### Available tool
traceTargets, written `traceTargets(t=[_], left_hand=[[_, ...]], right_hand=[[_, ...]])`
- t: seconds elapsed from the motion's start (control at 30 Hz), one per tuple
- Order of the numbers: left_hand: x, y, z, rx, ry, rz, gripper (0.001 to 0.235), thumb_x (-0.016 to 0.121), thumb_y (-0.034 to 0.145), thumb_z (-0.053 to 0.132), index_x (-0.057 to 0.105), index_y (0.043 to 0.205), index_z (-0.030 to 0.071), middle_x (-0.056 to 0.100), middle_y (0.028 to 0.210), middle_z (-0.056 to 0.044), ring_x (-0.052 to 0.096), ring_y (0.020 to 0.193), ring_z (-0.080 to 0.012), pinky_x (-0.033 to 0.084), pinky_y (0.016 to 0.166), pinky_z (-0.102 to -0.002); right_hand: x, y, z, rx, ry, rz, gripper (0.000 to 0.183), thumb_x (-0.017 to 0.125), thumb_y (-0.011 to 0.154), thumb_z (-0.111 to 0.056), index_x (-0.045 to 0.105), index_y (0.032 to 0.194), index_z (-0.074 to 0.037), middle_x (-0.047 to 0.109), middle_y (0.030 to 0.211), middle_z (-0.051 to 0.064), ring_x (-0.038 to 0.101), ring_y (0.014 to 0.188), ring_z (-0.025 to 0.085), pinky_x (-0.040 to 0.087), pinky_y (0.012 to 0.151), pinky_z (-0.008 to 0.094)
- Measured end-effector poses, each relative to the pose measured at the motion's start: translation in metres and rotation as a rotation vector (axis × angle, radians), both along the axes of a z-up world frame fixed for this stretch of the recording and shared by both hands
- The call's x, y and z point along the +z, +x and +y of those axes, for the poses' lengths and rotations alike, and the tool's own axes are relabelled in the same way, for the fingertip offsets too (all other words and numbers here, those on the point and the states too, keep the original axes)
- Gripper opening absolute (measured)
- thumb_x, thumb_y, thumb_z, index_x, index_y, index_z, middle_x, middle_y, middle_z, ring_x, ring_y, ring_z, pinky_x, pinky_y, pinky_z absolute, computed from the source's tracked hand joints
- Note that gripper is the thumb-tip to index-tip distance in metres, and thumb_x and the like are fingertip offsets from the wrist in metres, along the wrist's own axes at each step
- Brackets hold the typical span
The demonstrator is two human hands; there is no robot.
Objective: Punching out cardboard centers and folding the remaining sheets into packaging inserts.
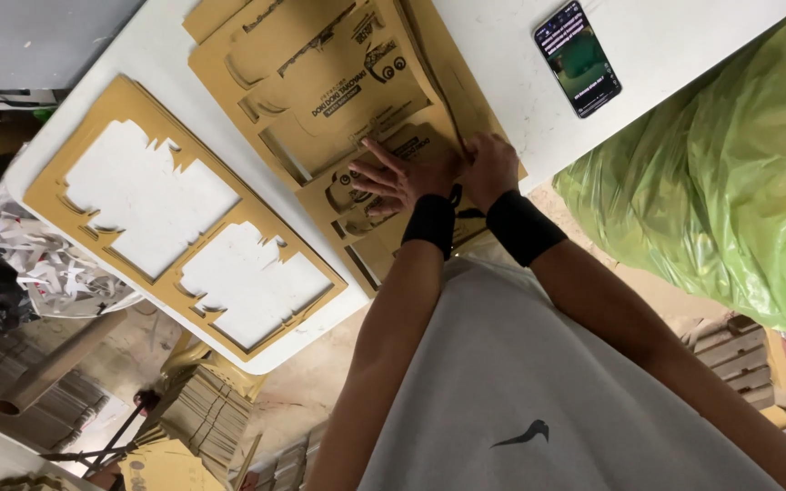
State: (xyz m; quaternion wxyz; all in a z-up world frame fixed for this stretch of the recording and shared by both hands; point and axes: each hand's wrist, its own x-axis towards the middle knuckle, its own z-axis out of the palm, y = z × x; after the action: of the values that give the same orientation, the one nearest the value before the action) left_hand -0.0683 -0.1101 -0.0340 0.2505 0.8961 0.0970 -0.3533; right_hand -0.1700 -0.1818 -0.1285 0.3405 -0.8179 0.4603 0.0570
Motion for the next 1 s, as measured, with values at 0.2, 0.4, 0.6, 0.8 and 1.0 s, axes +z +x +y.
traceTargets(t=[0.2,0.4,0.6,0.8,1.0], left_hand=[[-0.004,0.000,0.002,0.001,-0.020,-0.001,0.140,0.083,0.075,0.064,-0.023,0.161,0.033,-0.030,0.168,-0.018,-0.029,0.154,-0.0449,-0.019,0.112,-0.081],[-0.004,0.001,0.001,0.053,-0.062,0.034,0.139,0.085,0.076,0.055,-0.023,0.161,0.035,-0.034,0.167,-0.017,-0.037,0.151,-0.0436,-0.024,0.112,-0.078],[-0.011,-0.003,0.004,0.010,-0.045,-0.023,0.144,0.086,0.072,0.061,-0.024,0.161,0.034,-0.031,0.167,-0.018,-0.033,0.152,-0.0451,-0.021,0.113,-0.079],[-0.030,-0.006,0.001,0.005,0.035,-0.017,0.137,0.085,0.077,0.053,-0.022,0.162,0.035,-0.029,0.168,-0.018,-0.030,0.154,-0.0441,-0.019,0.112,-0.079],[-0.042,-0.008,0.004,-0.007,0.042,-0.028,0.141,0.087,0.074,0.055,-0.023,0.161,0.038,-0.030,0.168,-0.017,-0.030,0.153,-0.0449,-0.018,0.113,-0.079]], right_hand=[[0.018,0.007,-0.012,-0.100,0.131,0.064,0.028,0.070,0.095,-0.038,0.067,0.091,-0.010,0.064,0.090,0.016,0.068,0.100,0.041,0.056,0.085,0.049],[0.020,-0.011,-0.015,-0.160,0.242,0.185,0.037,0.073,0.091,-0.045,0.073,0.105,-0.010,0.069,0.101,0.015,0.069,0.106,0.040,0.058,0.088,0.048],[0.007,-0.011,-0.005,0.000,0.041,0.221,0.031,0.067,0.094,-0.038,0.070,0.094,-0.008,0.066,0.093,0.017,0.069,0.097,0.044,0.057,0.082,0.056],[0.007,-0.005,0.015,0.144,-0.069,0.151,0.016,0.070,0.089,-0.020,0.060,0.093,-0.007,0.061,0.094,0.017,0.067,0.096,0.045,0.057,0.078,0.054],[0.047,0.005,0.020,0.031,0.084,0.173,0.021,0.063,0.095,-0.026,0.059,0.100,-0.006,0.060,0.102,0.019,0.064,0.103,0.049,0.055,0.085,0.058]])
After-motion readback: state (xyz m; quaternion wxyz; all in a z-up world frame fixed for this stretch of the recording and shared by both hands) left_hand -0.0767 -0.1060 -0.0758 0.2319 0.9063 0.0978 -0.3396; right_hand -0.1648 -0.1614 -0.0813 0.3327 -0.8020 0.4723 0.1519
